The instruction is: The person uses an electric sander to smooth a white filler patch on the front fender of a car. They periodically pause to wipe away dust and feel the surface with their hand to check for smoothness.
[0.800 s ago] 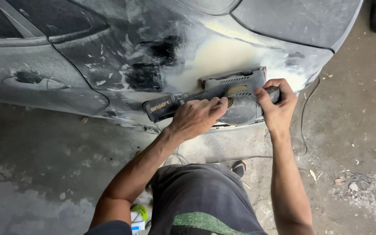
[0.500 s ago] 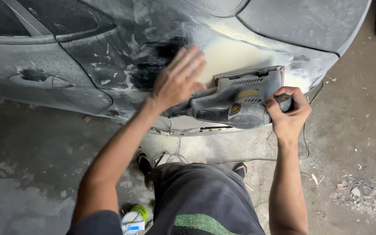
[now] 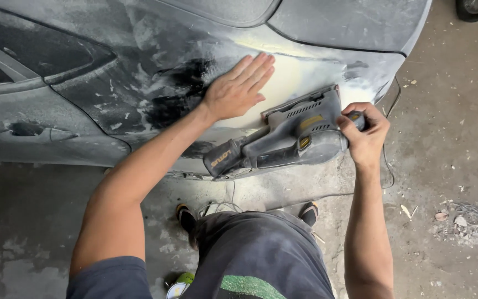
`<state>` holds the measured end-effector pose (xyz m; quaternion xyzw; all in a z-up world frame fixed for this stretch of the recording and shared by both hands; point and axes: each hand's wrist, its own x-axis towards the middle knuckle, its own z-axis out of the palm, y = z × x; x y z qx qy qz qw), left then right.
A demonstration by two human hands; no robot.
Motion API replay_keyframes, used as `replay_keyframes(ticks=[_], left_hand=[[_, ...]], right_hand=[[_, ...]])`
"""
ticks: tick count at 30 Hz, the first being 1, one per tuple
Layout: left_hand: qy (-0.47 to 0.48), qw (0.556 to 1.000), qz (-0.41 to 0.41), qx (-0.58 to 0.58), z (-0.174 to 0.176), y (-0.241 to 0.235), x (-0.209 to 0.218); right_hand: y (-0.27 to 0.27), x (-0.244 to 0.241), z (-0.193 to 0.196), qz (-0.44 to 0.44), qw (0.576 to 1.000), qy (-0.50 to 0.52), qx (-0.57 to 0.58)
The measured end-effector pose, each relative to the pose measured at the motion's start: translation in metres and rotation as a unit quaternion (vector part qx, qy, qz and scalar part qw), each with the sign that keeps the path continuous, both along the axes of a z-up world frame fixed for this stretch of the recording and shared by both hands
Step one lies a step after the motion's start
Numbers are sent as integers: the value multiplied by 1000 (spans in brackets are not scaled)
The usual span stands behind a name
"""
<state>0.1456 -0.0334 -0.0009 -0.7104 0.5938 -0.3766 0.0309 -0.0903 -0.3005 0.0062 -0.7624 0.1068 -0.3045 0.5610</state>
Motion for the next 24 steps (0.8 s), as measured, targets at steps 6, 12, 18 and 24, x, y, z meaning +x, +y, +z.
replay_keyframes(ticks=[6,12,18,24], left_hand=[[-39,999,-28,14,-8,-47,2],[-31,998,-48,37,-9,-79,-5],[-11,997,-73,27,-20,-36,7],[-33,997,-76,5,-11,41,12]], right_hand=[[0,-2,-3,3,1000,4,15],[5,-3,4,20,1000,-20,6],[2,-4,-2,8,1000,-7,19],[2,-3,1,14,1000,-9,0]])
